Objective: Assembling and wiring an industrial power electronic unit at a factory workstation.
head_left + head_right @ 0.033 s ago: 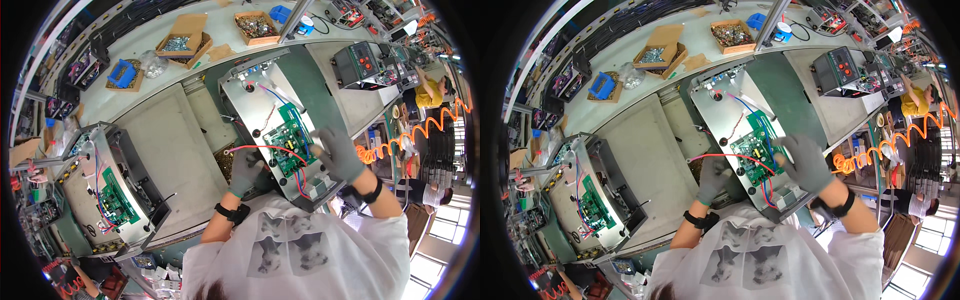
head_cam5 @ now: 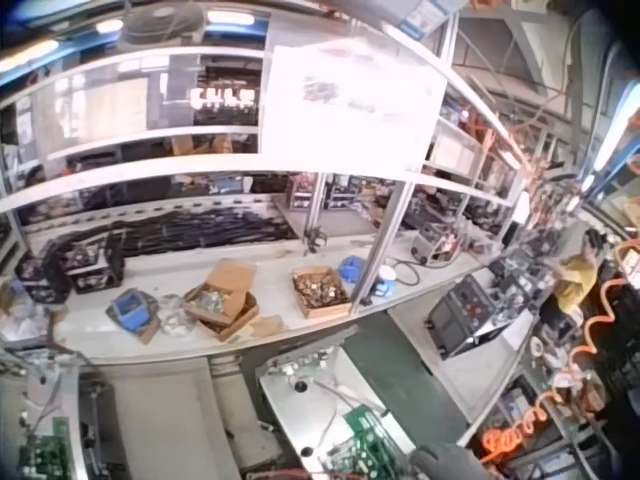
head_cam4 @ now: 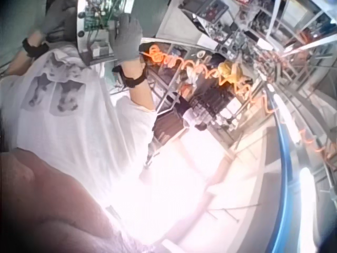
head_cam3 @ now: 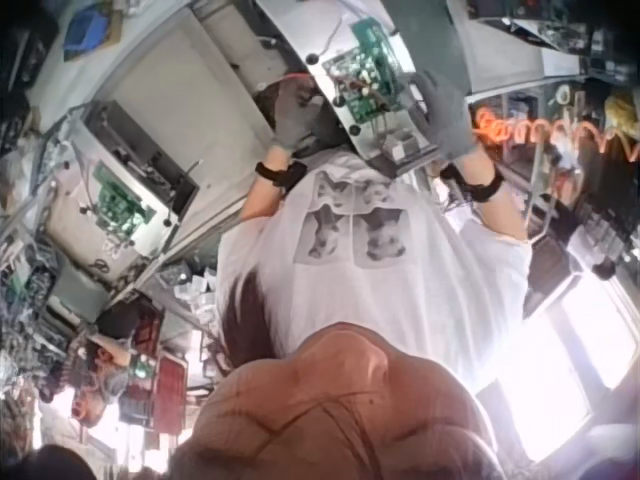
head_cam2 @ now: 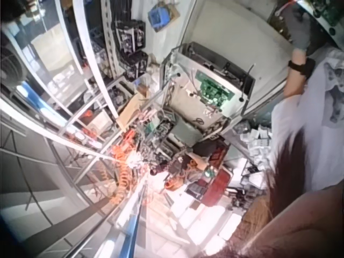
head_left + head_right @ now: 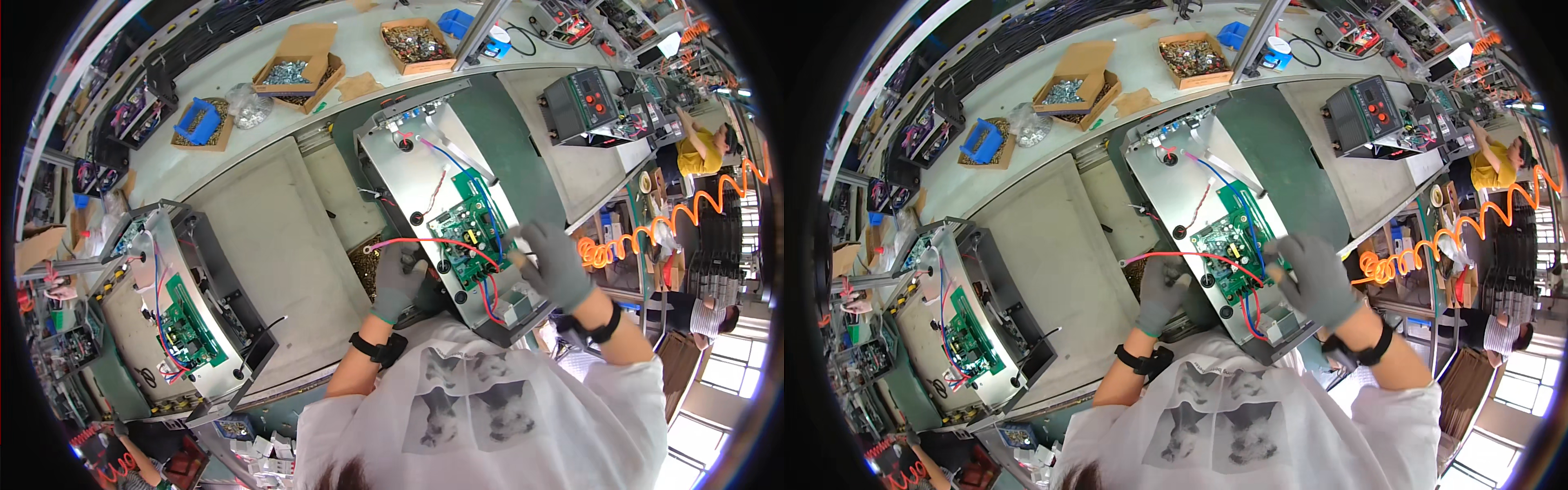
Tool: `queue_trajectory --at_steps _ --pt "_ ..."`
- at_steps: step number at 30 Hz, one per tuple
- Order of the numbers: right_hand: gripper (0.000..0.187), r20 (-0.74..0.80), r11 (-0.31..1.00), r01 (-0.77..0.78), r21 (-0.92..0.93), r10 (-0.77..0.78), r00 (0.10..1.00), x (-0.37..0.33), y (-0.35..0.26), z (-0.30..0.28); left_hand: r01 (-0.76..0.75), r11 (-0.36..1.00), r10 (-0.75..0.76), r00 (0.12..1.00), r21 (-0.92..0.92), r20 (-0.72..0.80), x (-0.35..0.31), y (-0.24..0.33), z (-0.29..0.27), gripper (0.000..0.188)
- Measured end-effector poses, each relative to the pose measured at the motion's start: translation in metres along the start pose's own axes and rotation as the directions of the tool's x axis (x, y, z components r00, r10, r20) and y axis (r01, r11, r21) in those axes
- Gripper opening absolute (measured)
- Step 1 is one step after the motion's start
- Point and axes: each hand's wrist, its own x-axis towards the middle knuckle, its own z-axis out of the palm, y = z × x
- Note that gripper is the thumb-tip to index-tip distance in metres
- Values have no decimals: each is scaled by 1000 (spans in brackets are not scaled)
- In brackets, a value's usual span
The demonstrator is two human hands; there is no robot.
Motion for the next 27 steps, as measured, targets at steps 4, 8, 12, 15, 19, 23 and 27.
queue_trajectory --at_steps 4,8,12,15,19,23,27 --pt "33 -99 995 -94 -34 90 991 -57 -14 28 37 995 -44 996 96 78 -1 50 10 44" --pt "32 -148 995 -94 -23 89 985 -72 -14 38 24 985 -20 999 171 -29 2 55 16 44" --pt "26 -85 984 -153 89 161 983 -67 -5 39 -11 970 -1 999 242 52 9 57 14 39" --pt "19 -118 989 -78 123 92 989 -33 -4 13 23 988 -30 999 150 40 7 54 16 37" --pt "19 -61 996 84 27 -82 995 43 8 17 93 994 -92 995 53 -34 -1 40 26 33" --pt "30 271 966 39 -254 33 962 113 14 47 166 847 -189 982 -505 5 0 7 33 17" --pt "39 519 877 -15 -481 298 801 144 -7 56 78 995 -75 996 -59 41 -15 -28 23 22"
